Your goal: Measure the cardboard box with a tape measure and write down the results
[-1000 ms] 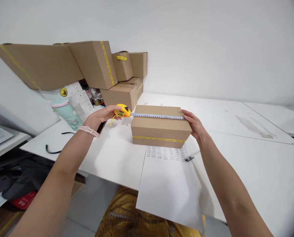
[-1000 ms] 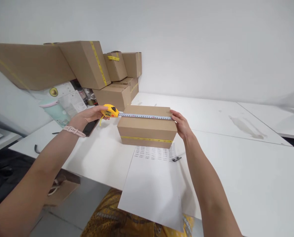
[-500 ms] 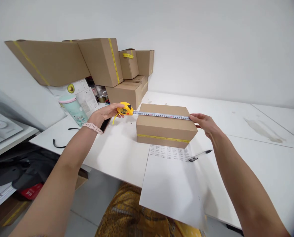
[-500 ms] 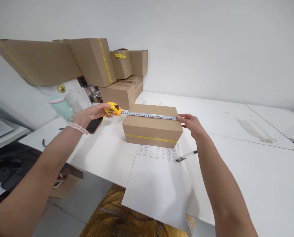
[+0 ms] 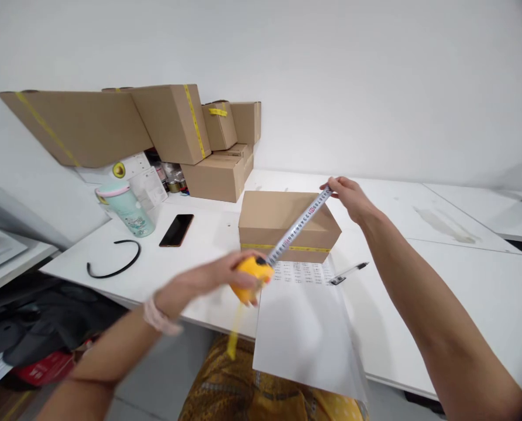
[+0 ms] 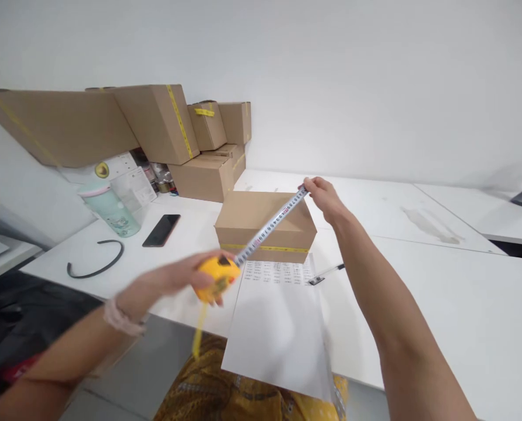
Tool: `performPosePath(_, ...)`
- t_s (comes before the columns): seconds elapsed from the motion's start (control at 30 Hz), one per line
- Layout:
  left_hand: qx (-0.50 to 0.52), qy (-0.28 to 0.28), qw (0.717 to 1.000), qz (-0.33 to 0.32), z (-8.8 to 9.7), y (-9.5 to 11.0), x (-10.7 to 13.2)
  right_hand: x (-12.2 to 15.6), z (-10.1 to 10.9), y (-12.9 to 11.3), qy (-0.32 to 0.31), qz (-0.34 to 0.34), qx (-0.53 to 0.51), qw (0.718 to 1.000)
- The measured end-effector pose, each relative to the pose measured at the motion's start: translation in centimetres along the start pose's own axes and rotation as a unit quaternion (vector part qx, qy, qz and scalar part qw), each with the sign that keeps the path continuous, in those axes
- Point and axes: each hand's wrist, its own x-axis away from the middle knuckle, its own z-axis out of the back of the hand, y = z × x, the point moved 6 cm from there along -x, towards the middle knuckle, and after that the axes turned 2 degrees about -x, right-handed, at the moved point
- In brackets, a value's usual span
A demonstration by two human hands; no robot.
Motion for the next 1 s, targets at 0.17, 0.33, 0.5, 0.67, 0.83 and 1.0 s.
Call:
performPosePath(0.17,0.175,0.060,0.981,-0.061,-8.2,-4.3,-4.2,-3.2,-6.0,0.6,-0.073,-0.012,0.128,0.989)
performPosePath(0.33,0.186,0.144,0.969,-0.082,-7.9,-2.0,-7.3,-7.2,-8.3,2.5,-0.053,-0.015,0.202,0.978)
performPosePath(0.5,0.205,0.142,0.966,-0.071,-8.2,-1.3,-8.1,-8.5,-8.9,3.8,-0.063,0.005,0.215,0.975)
performPosePath(0.67,0.238,0.146,0.959,-0.057,-9.5,-1.9,-8.5,-8.3,-8.9,4.1,-0.075,0.020,0.231,0.970)
performPosePath(0.83,0.232,0.143,0.961,-0.051,-9.3,-2.1,-8.4,-8.3,-9.1,4.0,-0.082,0.044,0.251,0.964)
performPosePath(1.0,0.223,0.143,0.963,-0.052,-8.9,-2.3,-8.6,-8.6,-9.5,4.1,-0.076,0.046,0.243,0.966)
